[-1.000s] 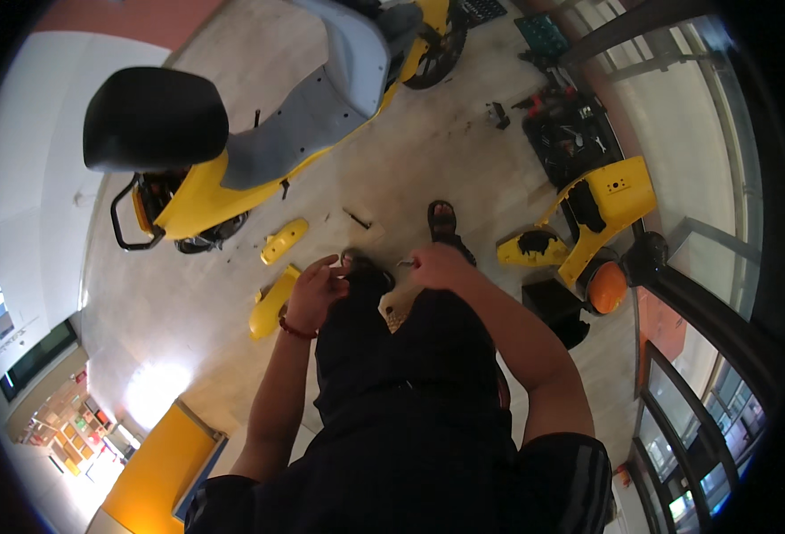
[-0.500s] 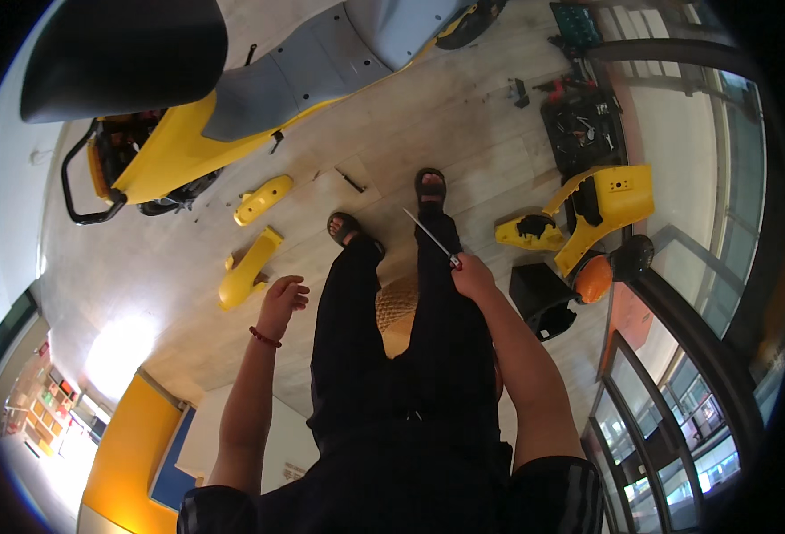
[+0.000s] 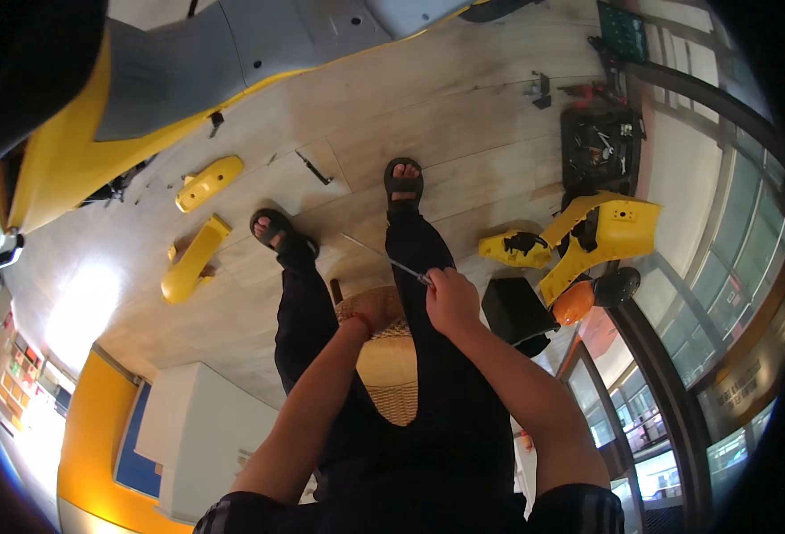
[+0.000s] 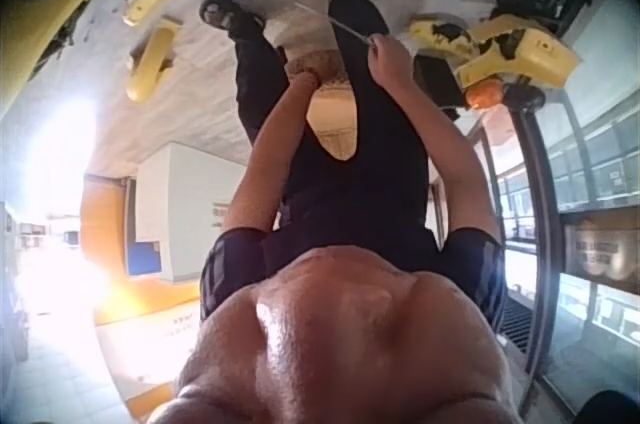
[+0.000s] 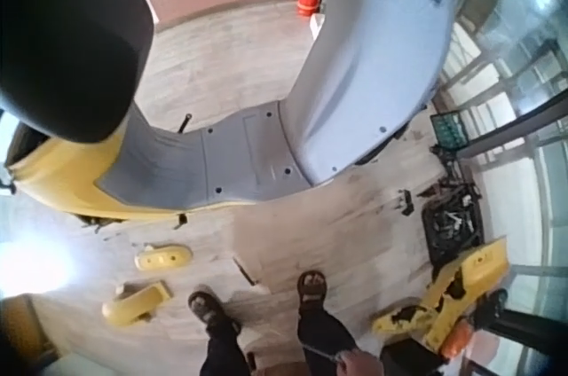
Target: Replacing or repairing body panels and components on a yellow electric scooter.
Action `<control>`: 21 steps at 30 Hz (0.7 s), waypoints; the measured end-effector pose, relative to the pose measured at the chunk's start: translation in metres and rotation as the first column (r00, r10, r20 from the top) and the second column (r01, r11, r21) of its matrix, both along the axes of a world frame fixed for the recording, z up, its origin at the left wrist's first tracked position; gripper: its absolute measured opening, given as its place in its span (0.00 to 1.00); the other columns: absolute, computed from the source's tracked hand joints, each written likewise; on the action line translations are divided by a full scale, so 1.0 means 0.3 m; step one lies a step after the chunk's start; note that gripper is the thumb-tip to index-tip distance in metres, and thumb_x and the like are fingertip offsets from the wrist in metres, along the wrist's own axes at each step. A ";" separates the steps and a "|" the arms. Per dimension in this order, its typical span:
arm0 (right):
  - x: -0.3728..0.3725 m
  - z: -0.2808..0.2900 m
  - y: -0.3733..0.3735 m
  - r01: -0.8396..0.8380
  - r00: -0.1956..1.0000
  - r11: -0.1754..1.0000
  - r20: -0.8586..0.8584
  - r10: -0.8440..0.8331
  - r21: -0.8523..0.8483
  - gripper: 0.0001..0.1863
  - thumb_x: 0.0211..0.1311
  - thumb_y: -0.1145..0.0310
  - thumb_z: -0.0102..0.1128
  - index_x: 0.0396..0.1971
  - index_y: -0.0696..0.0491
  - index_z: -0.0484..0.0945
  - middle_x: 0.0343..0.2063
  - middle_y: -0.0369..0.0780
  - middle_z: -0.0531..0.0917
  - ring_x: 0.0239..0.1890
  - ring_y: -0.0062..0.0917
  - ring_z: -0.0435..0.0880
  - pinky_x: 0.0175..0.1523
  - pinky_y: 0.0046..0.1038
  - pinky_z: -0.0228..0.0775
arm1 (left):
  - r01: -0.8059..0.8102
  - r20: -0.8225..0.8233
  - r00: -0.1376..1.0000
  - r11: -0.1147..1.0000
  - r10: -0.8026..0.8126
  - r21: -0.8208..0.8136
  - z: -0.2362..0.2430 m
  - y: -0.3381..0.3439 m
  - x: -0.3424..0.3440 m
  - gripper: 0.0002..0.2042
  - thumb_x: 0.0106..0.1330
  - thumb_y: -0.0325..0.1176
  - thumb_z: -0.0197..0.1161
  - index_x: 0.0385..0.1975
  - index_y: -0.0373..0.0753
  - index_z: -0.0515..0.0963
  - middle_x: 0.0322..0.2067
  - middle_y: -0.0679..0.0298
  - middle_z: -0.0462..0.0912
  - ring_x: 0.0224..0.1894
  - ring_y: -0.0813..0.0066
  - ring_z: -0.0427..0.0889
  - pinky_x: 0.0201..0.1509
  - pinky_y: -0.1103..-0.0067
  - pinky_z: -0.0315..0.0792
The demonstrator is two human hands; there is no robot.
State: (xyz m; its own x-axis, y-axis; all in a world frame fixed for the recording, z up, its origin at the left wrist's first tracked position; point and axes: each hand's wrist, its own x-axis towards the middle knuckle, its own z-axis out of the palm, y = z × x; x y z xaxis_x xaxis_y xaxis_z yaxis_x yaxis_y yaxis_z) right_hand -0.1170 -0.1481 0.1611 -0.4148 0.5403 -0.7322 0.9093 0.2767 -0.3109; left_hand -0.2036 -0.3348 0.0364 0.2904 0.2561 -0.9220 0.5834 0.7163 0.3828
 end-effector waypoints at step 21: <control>-0.007 -0.036 -0.028 0.134 0.991 0.991 -0.024 -0.135 -0.020 0.08 0.50 0.78 0.59 0.32 0.56 0.77 0.24 0.43 0.76 0.27 0.40 0.77 0.31 0.38 0.68 | 0.314 0.156 0.948 0.901 -0.279 -0.300 -0.222 -0.138 0.064 0.55 0.42 0.47 0.78 0.71 0.56 0.48 0.73 0.58 0.41 0.73 0.43 0.43 0.64 0.35 0.45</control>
State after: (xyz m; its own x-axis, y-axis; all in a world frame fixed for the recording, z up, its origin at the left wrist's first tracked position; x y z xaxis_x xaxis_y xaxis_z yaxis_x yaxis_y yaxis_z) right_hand -0.1192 -0.1566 0.1504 -0.3576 0.5790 -0.7327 0.9297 0.1464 -0.3380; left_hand -0.1844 -0.3762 -0.0302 0.4084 -0.1577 -0.8991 0.7562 0.6102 0.2364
